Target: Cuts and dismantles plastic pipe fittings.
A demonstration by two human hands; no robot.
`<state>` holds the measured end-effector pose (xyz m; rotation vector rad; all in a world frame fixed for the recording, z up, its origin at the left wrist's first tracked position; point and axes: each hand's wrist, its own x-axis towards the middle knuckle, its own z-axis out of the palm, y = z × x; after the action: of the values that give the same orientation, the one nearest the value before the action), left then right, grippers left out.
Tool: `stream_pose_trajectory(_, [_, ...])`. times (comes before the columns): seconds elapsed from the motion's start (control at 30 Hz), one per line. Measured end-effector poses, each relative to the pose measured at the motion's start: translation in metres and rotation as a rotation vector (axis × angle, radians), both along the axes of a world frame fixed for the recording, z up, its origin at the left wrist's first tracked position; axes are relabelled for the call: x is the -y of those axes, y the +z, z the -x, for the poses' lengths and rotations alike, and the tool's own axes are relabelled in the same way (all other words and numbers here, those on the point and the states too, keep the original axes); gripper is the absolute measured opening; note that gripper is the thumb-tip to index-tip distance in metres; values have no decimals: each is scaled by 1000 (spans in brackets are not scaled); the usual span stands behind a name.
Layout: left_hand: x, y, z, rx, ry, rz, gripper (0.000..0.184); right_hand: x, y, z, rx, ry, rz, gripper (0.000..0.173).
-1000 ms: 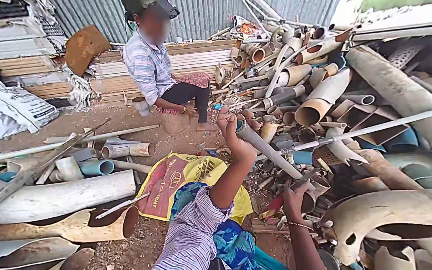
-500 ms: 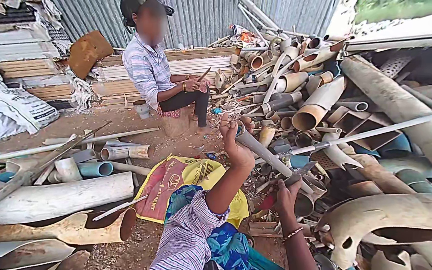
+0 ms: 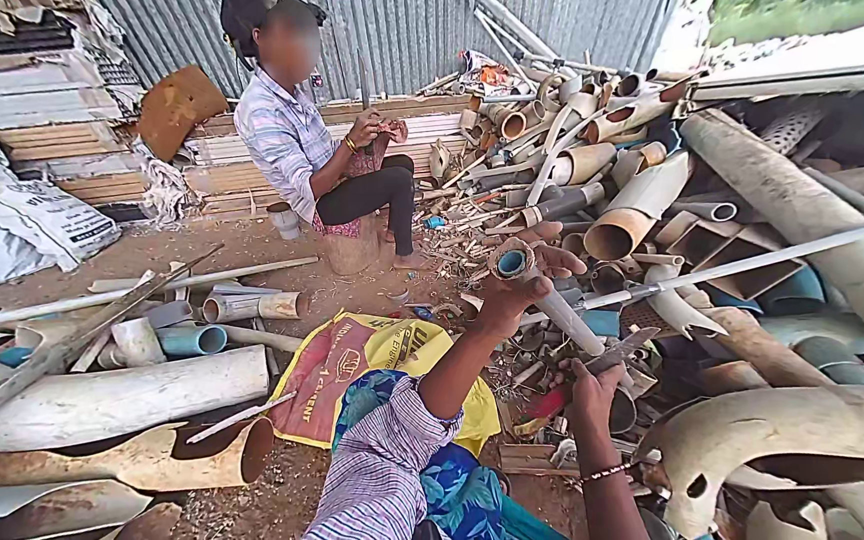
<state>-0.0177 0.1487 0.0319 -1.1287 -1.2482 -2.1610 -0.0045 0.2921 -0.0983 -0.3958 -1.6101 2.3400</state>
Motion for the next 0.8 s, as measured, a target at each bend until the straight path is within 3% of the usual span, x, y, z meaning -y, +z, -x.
stream_pose_trajectory(0.13, [5,-3,5,8,-14,-90,30,4,0,-4,27,53,-54,69])
stream_pose_trajectory(0.2, [5,-1,4,48,24,-194,12,10,4,-7,36,82,-107,72])
stream_pose_trajectory(0.33, [0,5,-1,201,149,-344,25,20,8,-17,-146,165,-308,72])
stream_pose_trajectory(0.47, [0,9,-4,288,284,-360,28,20,2,-17,-258,181,-500,65])
stream_pose_trajectory(0.53, [0,10,-5,330,324,-381,29,16,-2,-12,-185,177,-463,65])
stream_pose_trajectory(0.67, [2,13,-4,380,390,-413,28,9,-2,-3,23,191,-97,62])
stream_pose_trajectory(0.8, [2,16,-1,417,462,-437,33,22,6,-19,-58,319,-152,68])
